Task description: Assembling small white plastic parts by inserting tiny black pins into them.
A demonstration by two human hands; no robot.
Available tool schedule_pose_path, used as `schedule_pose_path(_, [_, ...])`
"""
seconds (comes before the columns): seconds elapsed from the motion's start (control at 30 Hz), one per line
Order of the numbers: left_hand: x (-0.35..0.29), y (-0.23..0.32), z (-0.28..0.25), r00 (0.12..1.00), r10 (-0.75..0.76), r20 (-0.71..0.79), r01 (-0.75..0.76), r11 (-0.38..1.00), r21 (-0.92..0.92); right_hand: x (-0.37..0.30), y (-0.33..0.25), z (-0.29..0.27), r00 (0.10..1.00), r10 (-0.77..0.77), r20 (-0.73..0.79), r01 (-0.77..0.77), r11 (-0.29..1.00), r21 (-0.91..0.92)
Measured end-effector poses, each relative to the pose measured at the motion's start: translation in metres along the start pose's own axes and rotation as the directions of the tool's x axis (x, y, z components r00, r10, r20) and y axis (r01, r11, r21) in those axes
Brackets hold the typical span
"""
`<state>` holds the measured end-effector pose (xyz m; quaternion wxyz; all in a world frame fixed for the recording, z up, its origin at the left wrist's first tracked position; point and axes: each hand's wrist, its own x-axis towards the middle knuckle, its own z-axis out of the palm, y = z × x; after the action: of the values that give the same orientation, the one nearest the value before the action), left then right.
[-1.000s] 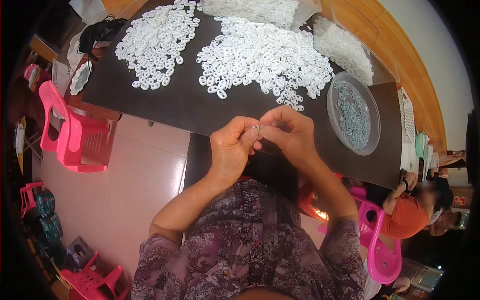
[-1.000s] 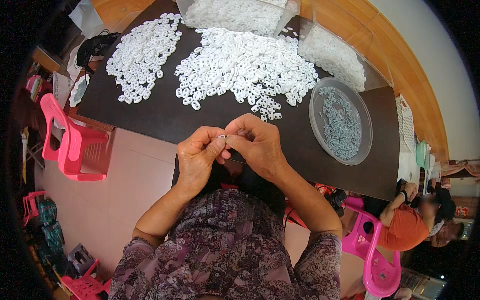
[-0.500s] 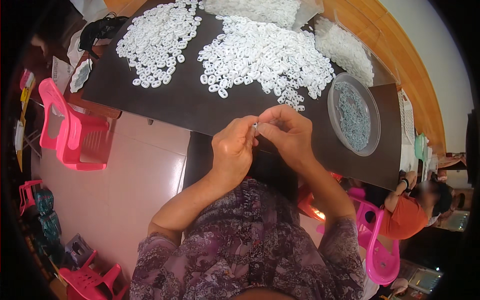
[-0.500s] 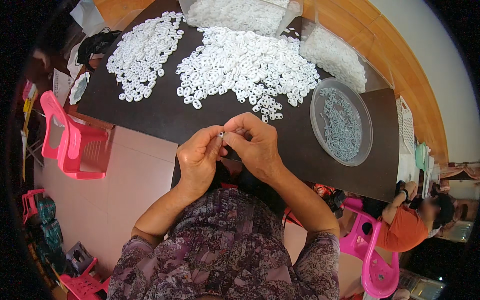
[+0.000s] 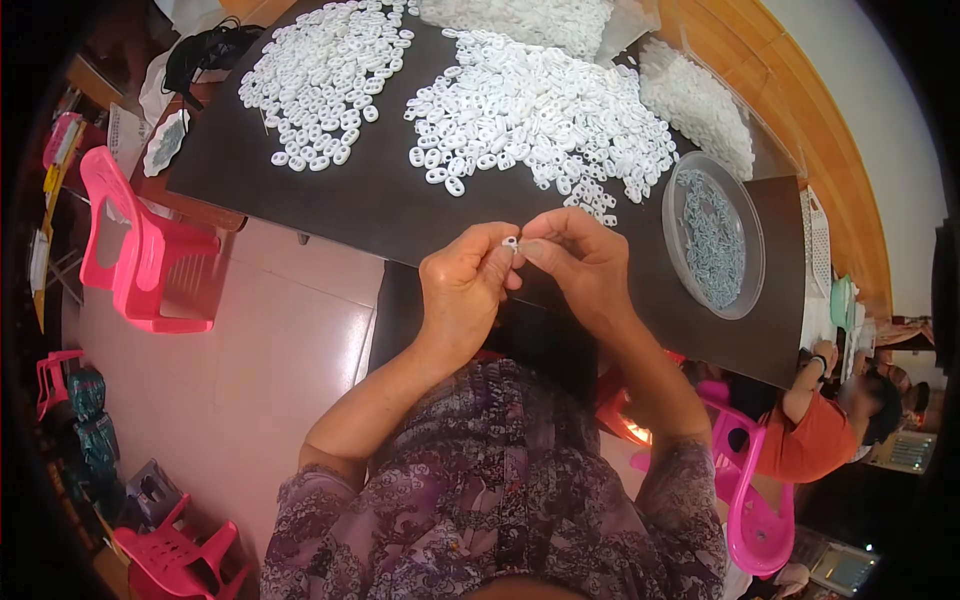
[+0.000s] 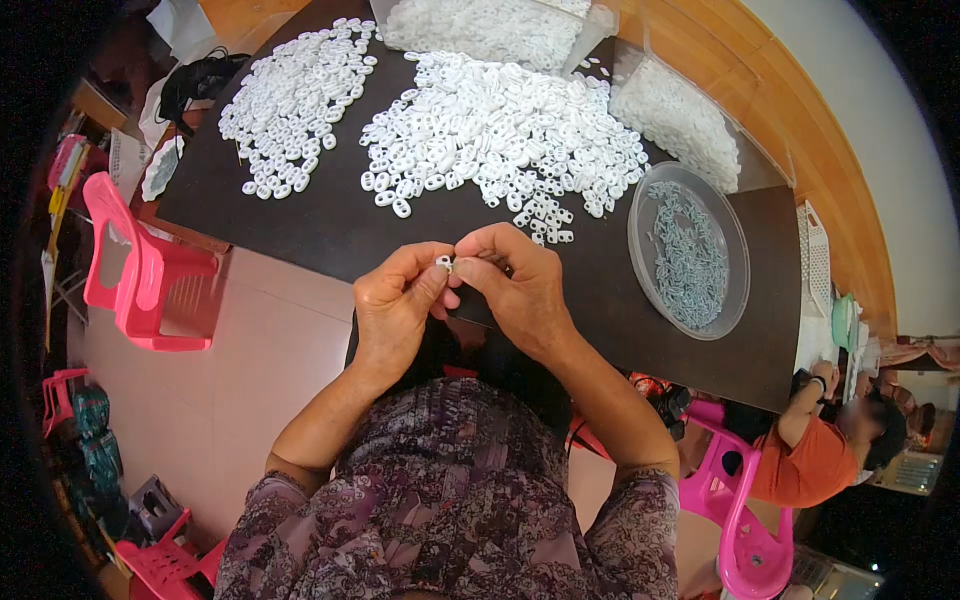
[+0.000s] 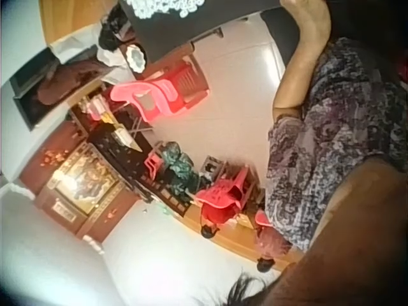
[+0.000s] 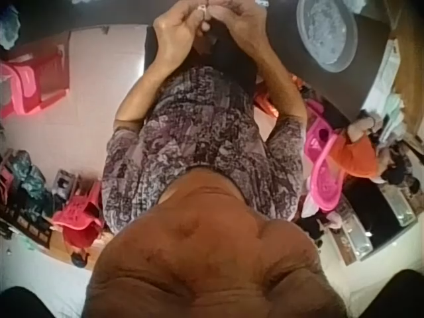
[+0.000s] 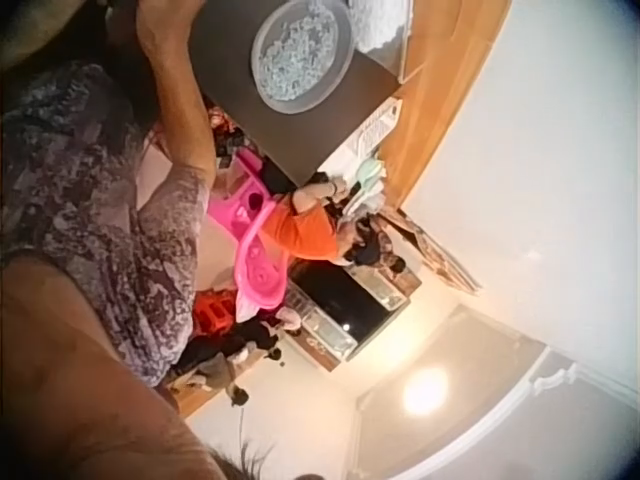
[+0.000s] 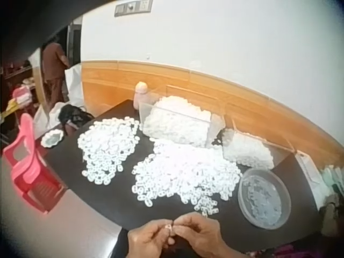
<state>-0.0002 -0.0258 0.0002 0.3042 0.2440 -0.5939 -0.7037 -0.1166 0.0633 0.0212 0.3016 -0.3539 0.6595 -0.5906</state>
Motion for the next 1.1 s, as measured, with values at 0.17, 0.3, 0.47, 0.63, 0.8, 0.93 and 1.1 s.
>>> schedule_pose_path(0.17, [-0.001,0.001,0.001,1.0,0.004,-0.018,-0.005,1.0,-0.019,0.0,0.001,0.0,0.999,-0.037,0.036,0.039,0.997,-0.064])
schedule_pose_path(0.3, [-0.002,0.0,0.002,0.997,0.074,-0.025,-0.073,0.996,0.05,0.001,0.005,0.003,0.994,-0.097,0.052,0.103,0.987,-0.126])
schedule_pose_path(0.47, [-0.003,-0.005,0.005,0.987,0.153,-0.043,-0.147,0.982,0.115,0.003,0.014,0.013,0.974,-0.227,0.004,0.216,0.918,-0.334])
schedule_pose_path(0.63, [-0.003,-0.011,0.006,0.974,0.21,-0.081,-0.194,0.966,0.171,0.005,0.018,0.018,0.966,-0.258,-0.007,0.233,0.884,-0.404])
schedule_pose_path(0.8, [0.003,-0.007,0.005,0.995,0.067,-0.075,-0.066,0.998,0.012,0.007,0.017,0.013,0.975,-0.216,-0.045,0.193,0.933,-0.303])
schedule_pose_path(0.93, [0.002,0.0,0.002,0.996,0.01,-0.087,-0.014,0.999,-0.049,0.008,0.004,0.008,0.982,-0.19,0.024,0.189,0.945,-0.266])
schedule_pose_path(1.1, [0.001,0.001,0.005,0.997,0.027,-0.073,-0.03,0.999,-0.04,0.007,-0.001,0.007,0.991,-0.134,0.019,0.134,0.957,-0.256])
